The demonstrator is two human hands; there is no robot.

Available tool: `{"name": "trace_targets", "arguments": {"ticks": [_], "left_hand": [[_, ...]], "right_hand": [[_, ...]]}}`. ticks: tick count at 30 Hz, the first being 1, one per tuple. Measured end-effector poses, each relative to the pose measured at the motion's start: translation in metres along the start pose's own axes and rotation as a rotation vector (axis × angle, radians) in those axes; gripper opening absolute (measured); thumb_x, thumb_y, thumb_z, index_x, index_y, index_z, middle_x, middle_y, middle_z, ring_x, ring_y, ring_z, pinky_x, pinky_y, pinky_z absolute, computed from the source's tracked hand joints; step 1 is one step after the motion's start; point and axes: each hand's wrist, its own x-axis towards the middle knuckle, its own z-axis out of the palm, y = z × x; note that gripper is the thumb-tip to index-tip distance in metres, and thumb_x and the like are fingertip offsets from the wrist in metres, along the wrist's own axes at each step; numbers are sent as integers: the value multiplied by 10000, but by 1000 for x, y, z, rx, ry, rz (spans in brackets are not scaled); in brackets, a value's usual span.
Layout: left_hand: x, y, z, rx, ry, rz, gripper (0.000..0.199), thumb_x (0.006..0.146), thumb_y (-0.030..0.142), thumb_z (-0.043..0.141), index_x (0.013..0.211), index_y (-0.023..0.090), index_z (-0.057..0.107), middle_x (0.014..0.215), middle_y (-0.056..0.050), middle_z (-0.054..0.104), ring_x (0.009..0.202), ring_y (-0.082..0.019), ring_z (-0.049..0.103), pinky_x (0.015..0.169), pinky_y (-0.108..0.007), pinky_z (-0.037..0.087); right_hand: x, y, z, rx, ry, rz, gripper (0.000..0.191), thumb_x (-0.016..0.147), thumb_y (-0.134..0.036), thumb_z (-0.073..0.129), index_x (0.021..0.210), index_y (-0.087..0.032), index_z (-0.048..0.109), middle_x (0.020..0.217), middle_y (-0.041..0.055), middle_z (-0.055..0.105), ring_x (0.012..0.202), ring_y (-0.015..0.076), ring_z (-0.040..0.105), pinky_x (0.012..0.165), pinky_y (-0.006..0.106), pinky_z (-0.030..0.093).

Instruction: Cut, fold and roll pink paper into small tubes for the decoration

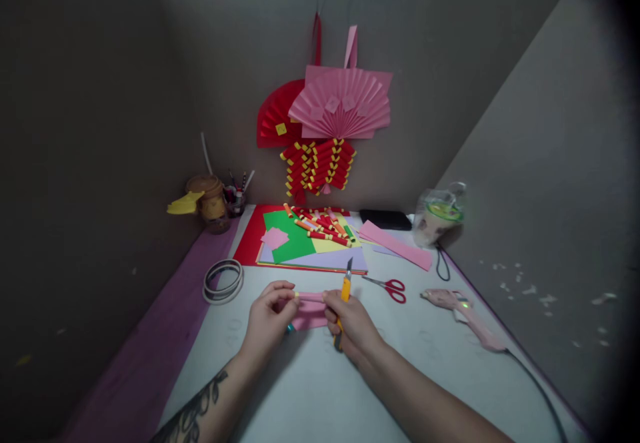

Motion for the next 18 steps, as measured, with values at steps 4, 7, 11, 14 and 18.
{"name": "trace_targets", "arguments": {"ticks": [4,7,11,14,18], "left_hand": [[0,-2,0,2,16,-2,156,737,300,652,711,151,689,971,-83,606,780,-153,594,619,-230,455],[0,-3,0,8,18,-11,171,742,313,651,711,148,685,966,-78,597,735,-136,575,593,-223,443],[0,-2,0,1,13,-24,197,750,339,650,718,148,684,971,-77,588,740,-135,565,586,-220,428],[-1,-1,0,-8,21,-34,215,753,358,654,712,149,684,973,-77,585,750,-135,561,603,-223,425],[-1,0,-1,-5,21,-45,226,753,369,659,713,149,690,983,-81,588,739,-132,559,608,-227,426]], "right_hand": [[-1,0,1,-14,0,-18,399,579,-431,742,599,-198,420,416,-100,370,375,29,245,358,169,168],[-3,-1,2,-21,-2,-22,391,575,-431,741,609,-196,431,412,-100,372,373,30,238,361,172,165],[-4,0,2,-25,-7,-22,374,587,-421,733,615,-196,435,406,-104,360,372,29,223,360,173,158],[-5,0,3,-32,-10,-28,360,597,-409,725,612,-195,436,412,-102,364,377,30,231,360,173,163],[-5,-1,3,-37,-3,-44,357,594,-404,725,606,-196,435,416,-103,361,374,32,241,359,173,170]]}}
